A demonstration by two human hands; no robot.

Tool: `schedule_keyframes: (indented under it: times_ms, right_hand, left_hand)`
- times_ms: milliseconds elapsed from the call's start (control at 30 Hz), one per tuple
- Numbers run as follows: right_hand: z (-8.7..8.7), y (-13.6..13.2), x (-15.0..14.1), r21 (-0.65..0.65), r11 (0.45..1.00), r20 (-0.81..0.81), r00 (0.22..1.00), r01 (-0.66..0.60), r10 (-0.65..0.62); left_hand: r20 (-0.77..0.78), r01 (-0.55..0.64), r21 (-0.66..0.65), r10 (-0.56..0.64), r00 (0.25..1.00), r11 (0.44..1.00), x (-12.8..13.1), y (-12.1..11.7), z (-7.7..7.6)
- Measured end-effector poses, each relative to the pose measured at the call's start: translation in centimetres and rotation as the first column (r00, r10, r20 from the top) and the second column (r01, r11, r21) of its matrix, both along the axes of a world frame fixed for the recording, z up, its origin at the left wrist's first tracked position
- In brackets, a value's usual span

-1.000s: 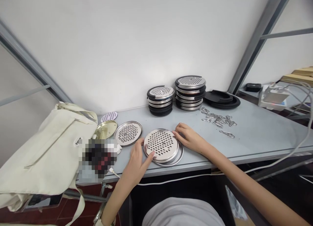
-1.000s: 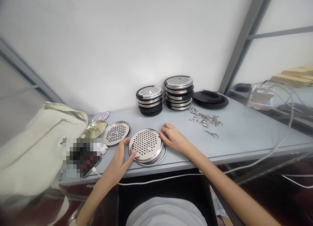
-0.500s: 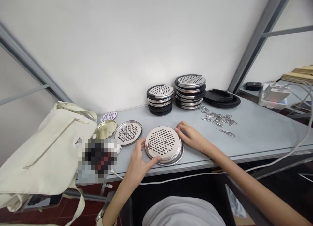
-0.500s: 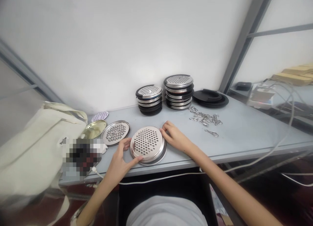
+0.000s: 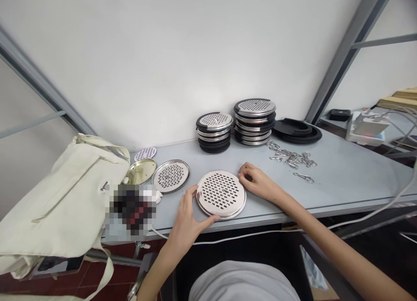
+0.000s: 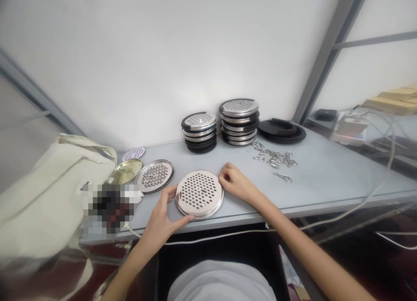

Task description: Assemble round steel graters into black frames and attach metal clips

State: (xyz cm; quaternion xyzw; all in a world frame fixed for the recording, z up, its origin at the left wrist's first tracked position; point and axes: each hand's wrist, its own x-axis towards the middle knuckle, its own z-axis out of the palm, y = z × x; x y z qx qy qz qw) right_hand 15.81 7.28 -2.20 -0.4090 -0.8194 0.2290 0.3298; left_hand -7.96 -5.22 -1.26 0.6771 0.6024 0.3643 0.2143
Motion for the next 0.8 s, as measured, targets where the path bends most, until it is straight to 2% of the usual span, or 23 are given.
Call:
schedule_keyframes:
  times_ms: [333,567,800]
  right_hand:
    - [0.23,-0.24,-0.04,0.055,0.998,0.064,0.998,0.021,-0.025]
    - [0.34,-0.33,-0.11,0.125,0.989,0.113,0.990,0.074,-0.088]
    - [0.57,-0.53,-0.17,0.163,0.983,0.134,0.985,0.084,-0.107]
  left_hand:
    - [-0.022,0.004,-0.018,-0.004,1.000,1.000,-0.11,-0.04,-0.14]
    - [-0.114,-0.035,0.004,0.035,0.993,0.999,-0.24,-0.04,-0.28]
    - [-0.241,0.013,-0.029,-0.019,0.970,0.999,-0.34,0.04,-0.36]
